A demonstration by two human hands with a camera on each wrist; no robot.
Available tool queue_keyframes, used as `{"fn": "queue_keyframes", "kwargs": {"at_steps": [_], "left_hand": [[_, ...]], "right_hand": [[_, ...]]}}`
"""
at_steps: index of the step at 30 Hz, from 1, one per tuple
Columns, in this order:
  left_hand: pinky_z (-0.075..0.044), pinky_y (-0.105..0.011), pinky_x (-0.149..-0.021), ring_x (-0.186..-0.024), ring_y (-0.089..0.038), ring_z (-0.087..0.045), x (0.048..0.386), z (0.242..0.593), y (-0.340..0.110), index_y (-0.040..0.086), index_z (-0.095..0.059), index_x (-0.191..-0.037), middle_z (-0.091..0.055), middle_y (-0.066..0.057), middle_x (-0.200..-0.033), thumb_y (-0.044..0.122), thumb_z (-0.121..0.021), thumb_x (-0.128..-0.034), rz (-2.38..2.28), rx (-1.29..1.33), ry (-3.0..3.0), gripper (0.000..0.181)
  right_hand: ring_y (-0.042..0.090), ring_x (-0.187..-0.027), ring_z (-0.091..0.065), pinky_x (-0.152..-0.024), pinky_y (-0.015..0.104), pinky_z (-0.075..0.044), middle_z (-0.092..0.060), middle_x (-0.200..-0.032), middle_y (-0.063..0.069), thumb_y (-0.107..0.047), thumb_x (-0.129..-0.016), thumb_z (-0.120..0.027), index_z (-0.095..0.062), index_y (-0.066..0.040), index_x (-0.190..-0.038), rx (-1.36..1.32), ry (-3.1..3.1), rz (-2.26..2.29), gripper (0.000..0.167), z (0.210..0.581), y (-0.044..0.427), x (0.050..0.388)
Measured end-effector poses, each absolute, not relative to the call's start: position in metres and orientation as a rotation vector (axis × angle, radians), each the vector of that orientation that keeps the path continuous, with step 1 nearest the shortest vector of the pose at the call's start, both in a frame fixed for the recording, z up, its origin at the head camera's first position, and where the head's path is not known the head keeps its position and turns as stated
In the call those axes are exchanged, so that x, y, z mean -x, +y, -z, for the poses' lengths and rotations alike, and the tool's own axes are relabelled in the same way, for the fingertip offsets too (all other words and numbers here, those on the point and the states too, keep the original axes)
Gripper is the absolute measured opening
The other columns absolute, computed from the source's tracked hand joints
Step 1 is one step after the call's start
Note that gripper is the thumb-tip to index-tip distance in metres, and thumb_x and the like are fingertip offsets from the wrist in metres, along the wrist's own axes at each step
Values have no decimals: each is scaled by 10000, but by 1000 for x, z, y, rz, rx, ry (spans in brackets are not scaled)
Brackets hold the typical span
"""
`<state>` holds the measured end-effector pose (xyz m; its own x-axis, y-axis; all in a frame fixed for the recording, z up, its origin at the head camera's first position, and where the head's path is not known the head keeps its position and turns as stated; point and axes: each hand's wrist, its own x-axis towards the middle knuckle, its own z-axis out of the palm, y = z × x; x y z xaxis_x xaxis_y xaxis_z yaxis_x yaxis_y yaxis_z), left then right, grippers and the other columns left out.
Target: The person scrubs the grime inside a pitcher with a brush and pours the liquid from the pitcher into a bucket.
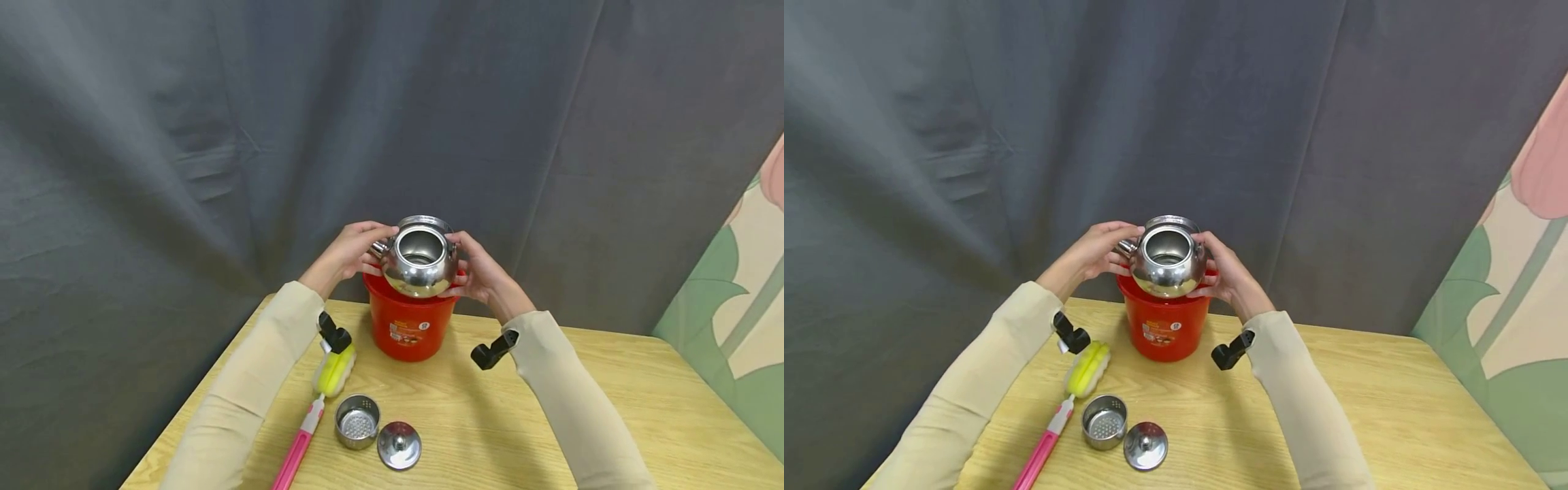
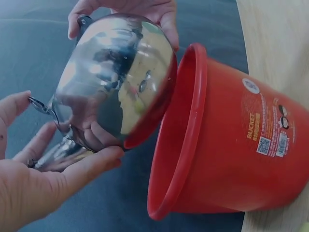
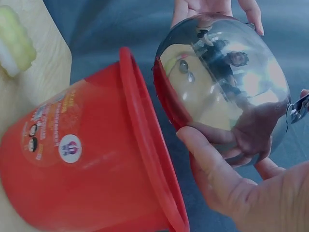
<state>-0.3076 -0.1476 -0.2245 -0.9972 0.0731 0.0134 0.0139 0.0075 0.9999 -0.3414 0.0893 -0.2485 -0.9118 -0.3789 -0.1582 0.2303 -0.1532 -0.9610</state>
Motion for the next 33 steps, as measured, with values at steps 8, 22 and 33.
{"fn": "queue_keyframes", "kwargs": {"at_steps": [8, 22, 33], "left_hand": [[-532, -510, -810, -900, -350, -637, 317, 227, -157, 74, -602, -1208, -604, -135, -1152, 281, -680, -904, -2173, -166, 2208, 377], [-544, -472, -795, -849, -348, -651, 333, 235, -167, 37, -598, -1178, -598, -160, -1043, 216, -674, -896, -2204, -87, 2184, 342], [-552, -470, -756, -755, -332, -652, 335, 236, -162, 37, -621, -1131, -579, -150, -1084, 202, -694, -877, -2256, -16, 2191, 311]], "right_hand": [[392, -1212, -421, -901, 652, -403, -350, -1438, 177, -407, -879, -552, -292, -244, -1334, 169, 1706, 2132, 548, 249, 84, 353], [389, -1201, -431, -913, 661, -384, -362, -1446, 178, -339, -853, -566, -328, -162, -1411, 157, 1752, 2145, 632, 255, 68, 370], [344, -1069, -484, -871, 647, -437, -454, -1326, 125, -256, -883, -552, -410, -216, -1403, 298, 1866, 2183, 540, 261, 70, 370]]}}
